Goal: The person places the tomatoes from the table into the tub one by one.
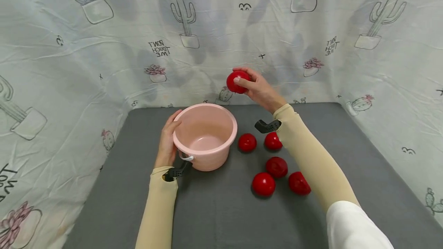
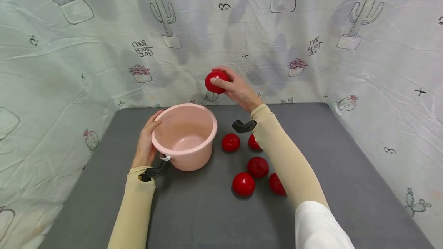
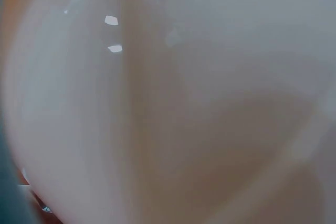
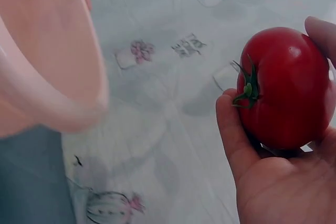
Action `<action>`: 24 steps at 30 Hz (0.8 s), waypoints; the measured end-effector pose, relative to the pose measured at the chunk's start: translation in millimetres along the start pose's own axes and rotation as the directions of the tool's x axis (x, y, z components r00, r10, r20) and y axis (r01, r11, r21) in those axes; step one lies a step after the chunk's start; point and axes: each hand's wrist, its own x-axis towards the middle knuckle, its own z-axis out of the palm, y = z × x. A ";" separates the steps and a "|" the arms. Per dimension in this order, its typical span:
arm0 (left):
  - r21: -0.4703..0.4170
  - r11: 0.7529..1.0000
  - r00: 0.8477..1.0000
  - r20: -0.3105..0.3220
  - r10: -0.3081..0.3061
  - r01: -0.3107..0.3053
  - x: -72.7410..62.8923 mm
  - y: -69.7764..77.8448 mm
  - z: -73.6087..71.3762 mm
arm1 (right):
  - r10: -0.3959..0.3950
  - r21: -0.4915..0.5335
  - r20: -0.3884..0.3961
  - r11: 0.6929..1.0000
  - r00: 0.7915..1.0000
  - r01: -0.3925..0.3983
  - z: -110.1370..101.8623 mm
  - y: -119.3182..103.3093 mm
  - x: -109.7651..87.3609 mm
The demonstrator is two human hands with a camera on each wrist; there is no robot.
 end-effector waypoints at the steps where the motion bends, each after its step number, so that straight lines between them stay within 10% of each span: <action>1: -0.001 1.000 1.000 0.002 0.002 -0.002 0.0 -0.1 0.0 | 0.008 0.009 0.009 1.000 1.000 -0.008 2.7 3.5 1.9; 24: 0.003 1.000 1.000 -0.009 0.018 -0.018 1.9 0.5 0.1 | 0.032 0.051 0.079 0.998 0.996 -0.036 51.4 50.0 29.1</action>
